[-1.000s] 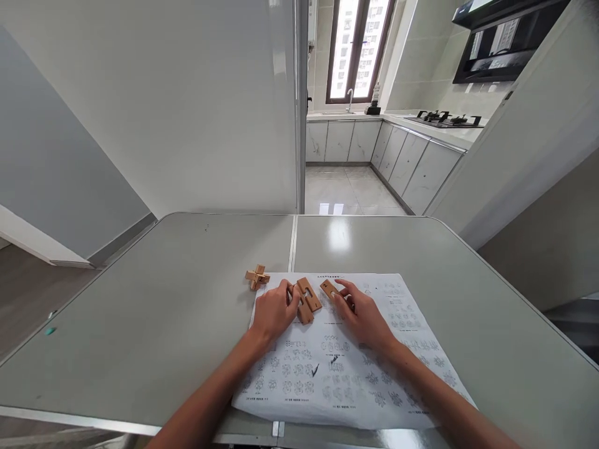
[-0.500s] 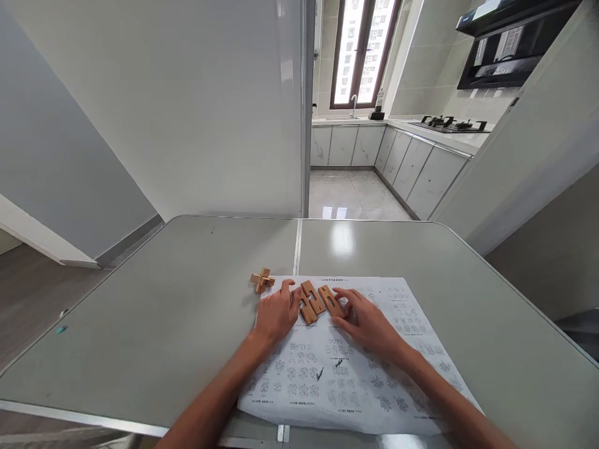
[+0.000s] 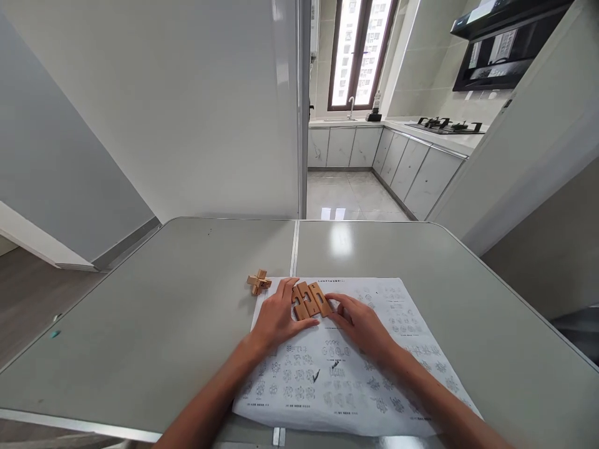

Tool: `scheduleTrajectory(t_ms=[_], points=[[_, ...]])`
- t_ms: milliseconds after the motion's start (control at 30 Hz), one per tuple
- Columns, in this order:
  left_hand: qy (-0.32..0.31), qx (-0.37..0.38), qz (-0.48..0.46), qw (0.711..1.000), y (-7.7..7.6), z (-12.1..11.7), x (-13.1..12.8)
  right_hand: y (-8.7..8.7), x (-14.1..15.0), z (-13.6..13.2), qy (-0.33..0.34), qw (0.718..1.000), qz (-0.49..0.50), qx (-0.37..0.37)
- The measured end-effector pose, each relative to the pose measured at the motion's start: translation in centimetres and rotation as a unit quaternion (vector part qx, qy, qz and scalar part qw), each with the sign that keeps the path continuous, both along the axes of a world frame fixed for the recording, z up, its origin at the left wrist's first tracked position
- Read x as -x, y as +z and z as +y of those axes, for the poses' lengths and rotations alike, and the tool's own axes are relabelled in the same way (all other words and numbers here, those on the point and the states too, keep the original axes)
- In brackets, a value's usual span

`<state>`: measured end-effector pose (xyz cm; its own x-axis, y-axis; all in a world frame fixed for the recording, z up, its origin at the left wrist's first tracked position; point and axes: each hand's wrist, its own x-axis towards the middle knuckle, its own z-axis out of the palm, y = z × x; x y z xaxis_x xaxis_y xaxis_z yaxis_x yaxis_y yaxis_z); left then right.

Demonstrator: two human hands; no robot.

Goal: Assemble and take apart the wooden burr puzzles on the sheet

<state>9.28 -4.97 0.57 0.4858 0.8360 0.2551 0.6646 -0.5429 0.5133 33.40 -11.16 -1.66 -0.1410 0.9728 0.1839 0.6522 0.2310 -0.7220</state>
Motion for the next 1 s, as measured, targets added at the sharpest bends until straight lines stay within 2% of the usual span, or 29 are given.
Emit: scheduleTrajectory(t_ms=[300, 467, 567, 767, 1000], points=[[-0.043, -0.001, -0.005, 0.999, 0.1, 0.3, 0.8, 0.3, 0.1, -0.2, 0.053, 0.998, -0.02, -0.011], [-0.082, -0.067, 0.016, 0.994, 0.3, -0.2, 0.5, 0.9, 0.2, -0.7, 0.097, 0.995, -0.022, -0.018], [-0.109, -0.081, 0.031, 0.99, 0.5, -0.2, 0.2, 1.0, 0.3, -0.9, 0.122, 0.992, -0.02, -0.016], [-0.106, -0.074, 0.032, 0.991, 0.8, 0.4, 0.5, 0.5, 0.3, -0.8, 0.119, 0.993, -0.017, -0.019], [-0.132, -0.063, 0.047, 0.988, 0.8, 1.0, 1.0, 1.1, 0.4, -0.9, 0.102, 0.994, -0.027, 0.002]])
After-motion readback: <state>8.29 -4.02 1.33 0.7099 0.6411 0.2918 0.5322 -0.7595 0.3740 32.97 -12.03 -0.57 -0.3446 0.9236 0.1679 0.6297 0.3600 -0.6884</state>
